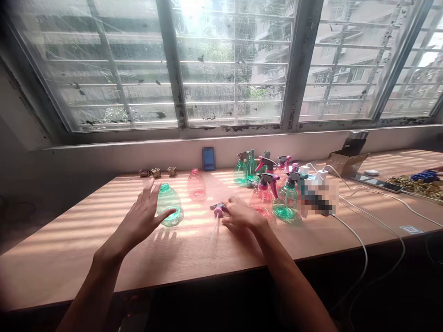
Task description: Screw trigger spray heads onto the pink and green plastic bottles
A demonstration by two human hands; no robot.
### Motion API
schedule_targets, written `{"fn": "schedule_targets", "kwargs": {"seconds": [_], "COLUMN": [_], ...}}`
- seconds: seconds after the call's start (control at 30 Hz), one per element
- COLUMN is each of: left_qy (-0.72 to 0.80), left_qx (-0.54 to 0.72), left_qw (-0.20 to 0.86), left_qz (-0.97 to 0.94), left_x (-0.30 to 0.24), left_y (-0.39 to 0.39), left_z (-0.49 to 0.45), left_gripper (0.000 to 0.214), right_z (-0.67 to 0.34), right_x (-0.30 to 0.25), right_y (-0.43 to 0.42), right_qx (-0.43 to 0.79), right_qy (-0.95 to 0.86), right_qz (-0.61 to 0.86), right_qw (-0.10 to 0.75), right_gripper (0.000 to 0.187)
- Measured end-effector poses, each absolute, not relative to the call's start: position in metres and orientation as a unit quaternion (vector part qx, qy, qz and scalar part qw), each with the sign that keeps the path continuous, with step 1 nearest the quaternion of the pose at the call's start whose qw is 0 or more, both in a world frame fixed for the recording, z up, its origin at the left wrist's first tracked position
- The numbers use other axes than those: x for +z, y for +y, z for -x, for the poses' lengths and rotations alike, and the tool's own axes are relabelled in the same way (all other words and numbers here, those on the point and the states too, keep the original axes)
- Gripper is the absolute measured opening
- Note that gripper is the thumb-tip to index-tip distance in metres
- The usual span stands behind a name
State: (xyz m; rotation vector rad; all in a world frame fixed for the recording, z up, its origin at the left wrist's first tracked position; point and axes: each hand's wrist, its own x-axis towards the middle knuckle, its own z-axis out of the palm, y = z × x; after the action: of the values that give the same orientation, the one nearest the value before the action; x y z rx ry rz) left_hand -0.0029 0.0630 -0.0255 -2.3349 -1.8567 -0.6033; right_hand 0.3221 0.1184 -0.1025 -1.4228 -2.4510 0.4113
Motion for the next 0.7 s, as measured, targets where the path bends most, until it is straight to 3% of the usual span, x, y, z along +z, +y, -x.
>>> {"fn": "schedule_targets", "kwargs": {"seconds": [0.2, 0.43, 0.6, 0.7], "left_qy": [-0.524, -0.615, -0.617, -0.590], "left_qx": [-0.175, -0.164, -0.166, -0.187], "left_qw": [0.076, 0.050, 0.016, 0.009], "left_qz": [0.830, 0.770, 0.769, 0.786], "left_x": [0.006, 0.005, -0.010, -0.024], "left_y": [0.121, 0.207, 0.205, 0.174], "left_z": [-0.056, -0.101, -0.105, -0.107], "left_gripper": [0.066, 0.048, 0.044, 0.043], "right_z": [-0.322, -0.321, -0.318, -0.321], "right_x": [-0.103, -0.095, -0.085, -0.073], "right_y": [0.118, 0.111, 0.106, 0.098], "right_qx": [0.154, 0.177, 0.194, 0.201], "right_qy": [-0.849, -0.831, -0.839, -0.846], "right_qz": [0.484, 0.509, 0.486, 0.465], "right_qw": [0.143, 0.139, 0.153, 0.169], "right_gripper": [0.050, 0.056, 0.064, 0.058]}}
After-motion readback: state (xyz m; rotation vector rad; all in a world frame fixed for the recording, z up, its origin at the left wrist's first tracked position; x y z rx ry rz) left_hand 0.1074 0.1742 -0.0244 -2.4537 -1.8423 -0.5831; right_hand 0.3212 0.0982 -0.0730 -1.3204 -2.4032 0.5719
